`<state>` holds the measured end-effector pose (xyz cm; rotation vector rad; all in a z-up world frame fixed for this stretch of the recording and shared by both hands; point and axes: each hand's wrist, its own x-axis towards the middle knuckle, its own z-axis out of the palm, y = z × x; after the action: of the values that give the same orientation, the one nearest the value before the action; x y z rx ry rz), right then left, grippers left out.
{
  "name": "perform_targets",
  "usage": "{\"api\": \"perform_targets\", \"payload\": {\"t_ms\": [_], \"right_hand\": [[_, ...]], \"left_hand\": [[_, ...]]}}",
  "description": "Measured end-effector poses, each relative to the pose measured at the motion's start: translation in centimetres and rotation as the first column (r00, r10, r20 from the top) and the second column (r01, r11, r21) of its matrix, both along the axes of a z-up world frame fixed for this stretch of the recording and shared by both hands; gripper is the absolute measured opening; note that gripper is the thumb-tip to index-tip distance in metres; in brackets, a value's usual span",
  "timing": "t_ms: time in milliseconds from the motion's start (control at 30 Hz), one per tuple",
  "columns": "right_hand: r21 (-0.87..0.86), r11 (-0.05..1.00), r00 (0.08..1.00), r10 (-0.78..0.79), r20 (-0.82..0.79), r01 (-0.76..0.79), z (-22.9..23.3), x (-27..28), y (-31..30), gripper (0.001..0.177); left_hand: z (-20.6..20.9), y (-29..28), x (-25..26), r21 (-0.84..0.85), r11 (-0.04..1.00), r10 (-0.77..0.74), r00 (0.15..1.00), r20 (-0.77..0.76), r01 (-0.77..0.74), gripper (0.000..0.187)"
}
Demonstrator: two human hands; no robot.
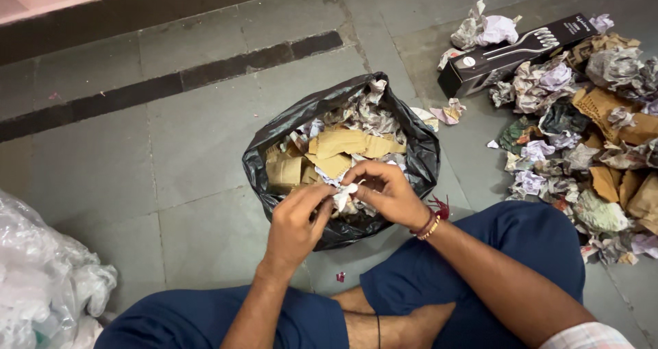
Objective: The person sits on the floor and sorts through a pile of paper and cardboard waste, picking up individual pieces and placing them into a black plastic bag. The person handles crumpled paper and cardboard pieces one at a time, transferring them from a pile on the floor into the bag.
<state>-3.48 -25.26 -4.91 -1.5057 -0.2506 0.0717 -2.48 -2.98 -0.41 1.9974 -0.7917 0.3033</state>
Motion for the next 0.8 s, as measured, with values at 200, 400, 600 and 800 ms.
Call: {"api": "perform_targets", "payload": {"t_ms": [200,400,600,800], "right_hand": [[-0.084,0.996,0.985,0.026,0.172,-0.012,2.1,-0.8,1.3,0.017],[-0.052,0.992,0.977,-0.107,0.187,0.118,0.9,-0.9,1.6,0.013],[0.345,0.938,0.985,0.018,-0.173,0.044,-1.7,-0.2,-0.4,0.018],[0.265,0.963,0.969,0.117,-0.216,-0.057,0.1,0.0,-0.3,0.027]], "left_hand": [[-0.3,-0.3,-0.3,-0.013,0.992,0.123,0.992,-0.002,-0.123,0.022],[1.3,-0.8,-0.8,-0.134,0.991,0.000,0.996,-0.087,-0.012,0.024],[1.5,-2.3,-1.2,-0.019,1.000,-0.017,0.997,0.070,0.019,0.029],[0.5,-2.0,-0.9,0.019,0.996,0.086,0.980,0.180,-0.091,0.022]]}}
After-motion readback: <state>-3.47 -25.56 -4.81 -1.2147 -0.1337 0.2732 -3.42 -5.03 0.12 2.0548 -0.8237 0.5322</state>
